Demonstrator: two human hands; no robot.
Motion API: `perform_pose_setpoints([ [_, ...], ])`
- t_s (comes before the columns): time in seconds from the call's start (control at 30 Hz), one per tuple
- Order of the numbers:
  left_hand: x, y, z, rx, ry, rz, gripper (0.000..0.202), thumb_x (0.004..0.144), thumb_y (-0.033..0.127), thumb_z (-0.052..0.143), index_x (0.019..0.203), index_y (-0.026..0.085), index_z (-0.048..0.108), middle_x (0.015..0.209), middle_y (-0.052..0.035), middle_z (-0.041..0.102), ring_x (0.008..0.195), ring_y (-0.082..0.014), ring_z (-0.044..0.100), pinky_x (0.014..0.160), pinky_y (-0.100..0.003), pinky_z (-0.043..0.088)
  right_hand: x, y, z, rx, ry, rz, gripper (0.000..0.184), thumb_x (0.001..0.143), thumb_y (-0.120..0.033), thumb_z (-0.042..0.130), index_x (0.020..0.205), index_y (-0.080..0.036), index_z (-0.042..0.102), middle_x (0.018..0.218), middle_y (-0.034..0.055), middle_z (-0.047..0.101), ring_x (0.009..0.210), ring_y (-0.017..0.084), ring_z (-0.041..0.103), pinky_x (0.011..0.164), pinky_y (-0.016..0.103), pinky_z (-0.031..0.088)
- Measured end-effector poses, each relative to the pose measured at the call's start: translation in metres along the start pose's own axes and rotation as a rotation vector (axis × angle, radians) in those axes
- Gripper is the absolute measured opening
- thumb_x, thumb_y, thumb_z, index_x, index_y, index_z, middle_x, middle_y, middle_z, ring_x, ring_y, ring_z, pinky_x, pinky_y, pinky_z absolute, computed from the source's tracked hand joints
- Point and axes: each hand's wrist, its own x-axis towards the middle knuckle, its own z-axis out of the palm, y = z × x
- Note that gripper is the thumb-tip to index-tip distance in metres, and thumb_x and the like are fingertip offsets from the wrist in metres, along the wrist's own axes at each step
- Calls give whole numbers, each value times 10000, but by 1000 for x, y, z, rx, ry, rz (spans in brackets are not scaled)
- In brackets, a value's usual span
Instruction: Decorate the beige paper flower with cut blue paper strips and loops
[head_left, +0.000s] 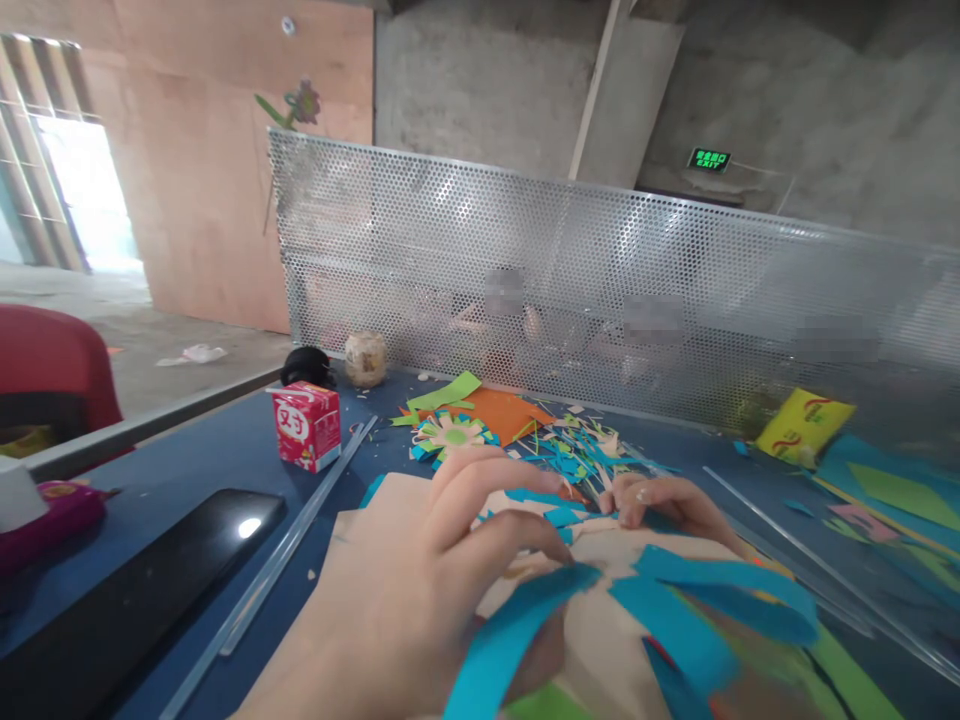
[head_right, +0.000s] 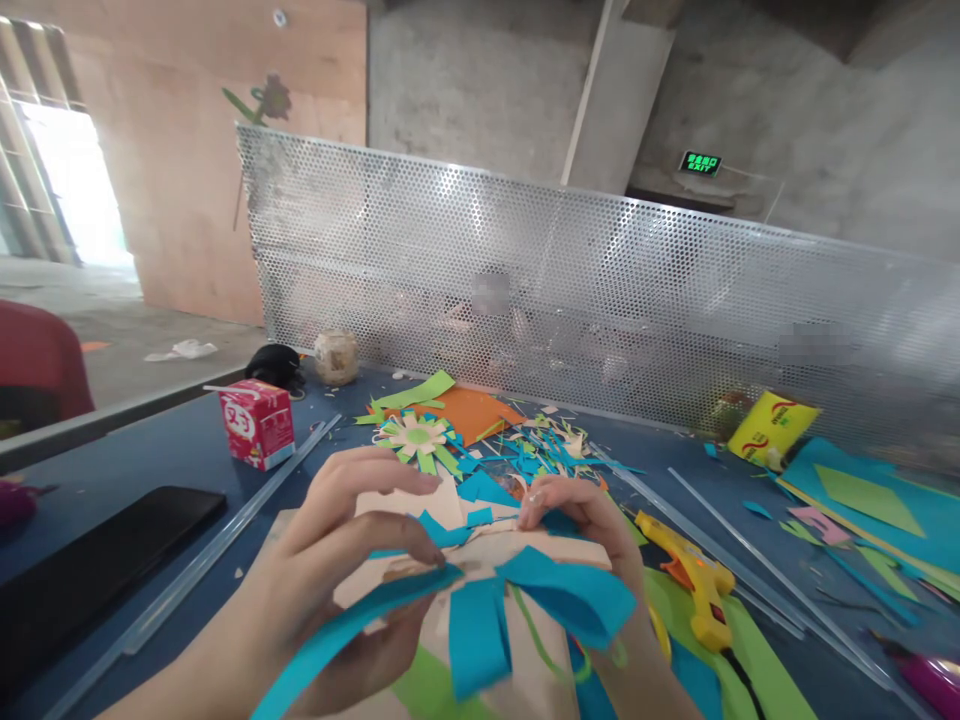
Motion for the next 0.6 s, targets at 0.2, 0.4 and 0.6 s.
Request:
perform_pose_setpoints([
  [0.2, 5, -9, 17, -113, 71, -255, 152, 654, 134, 557, 795, 190, 564, 1045, -78, 507, 991, -220, 489, 864, -405, 399, -4, 15, -2, -29, 121, 250, 212, 606, -247, 704, 777, -235, 580, 705, -17, 602, 640, 129, 544, 587, 249, 437],
  [0.4, 3, -27, 29, -270, 169, -344, 179, 670, 120, 551, 840, 176, 564, 1010, -75, 519, 970, -203, 490, 845, -401, 403, -5, 17, 1, 63, 165, 358, 247, 630, -209, 683, 837, -238, 551, 739, -30, 618, 674, 129, 561, 635, 258, 446],
  [0.6, 0, -43, 27, -492, 48, -748, 125, 715, 242, 550, 825, 210, 599, 907, -39, 591, 815, -184, 541, 691, -314, 425, 0, 9, 6, 183, 217, 453, 266, 606, -203, 696, 835, -226, 562, 801, -12, 636, 692, 141, 581, 627, 264, 461],
])
